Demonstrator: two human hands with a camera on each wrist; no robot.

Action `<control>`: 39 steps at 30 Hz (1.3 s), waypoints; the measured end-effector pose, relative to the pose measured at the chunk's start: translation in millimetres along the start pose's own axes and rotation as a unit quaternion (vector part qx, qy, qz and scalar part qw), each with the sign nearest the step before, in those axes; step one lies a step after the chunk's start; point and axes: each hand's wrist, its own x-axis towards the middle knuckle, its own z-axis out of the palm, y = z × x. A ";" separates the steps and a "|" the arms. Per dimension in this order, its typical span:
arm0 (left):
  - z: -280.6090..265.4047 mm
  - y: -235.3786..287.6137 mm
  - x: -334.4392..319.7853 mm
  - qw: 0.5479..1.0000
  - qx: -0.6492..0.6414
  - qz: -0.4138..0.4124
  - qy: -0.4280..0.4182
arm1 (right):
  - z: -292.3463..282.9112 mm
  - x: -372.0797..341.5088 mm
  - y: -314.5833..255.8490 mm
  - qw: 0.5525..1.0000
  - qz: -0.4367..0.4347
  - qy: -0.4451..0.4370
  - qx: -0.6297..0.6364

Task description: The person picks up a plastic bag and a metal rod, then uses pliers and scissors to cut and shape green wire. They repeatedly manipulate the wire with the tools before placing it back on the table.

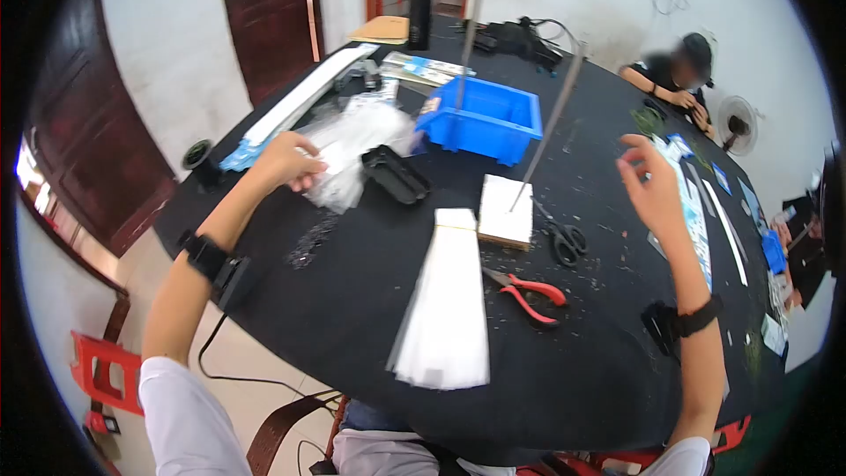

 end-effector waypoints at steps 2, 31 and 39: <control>9.3 7.6 -4.8 0.998 0.043 0.022 0.034 | -0.8 -0.5 4.4 0.998 0.022 -0.046 -0.035; 31.2 49.8 -60.1 0.931 0.170 0.271 0.176 | 108.5 77.8 132.9 0.984 0.162 0.016 -0.069; 64.0 100.8 -119.9 0.949 0.040 0.312 0.023 | -23.0 57.0 18.8 0.991 -0.001 0.129 0.035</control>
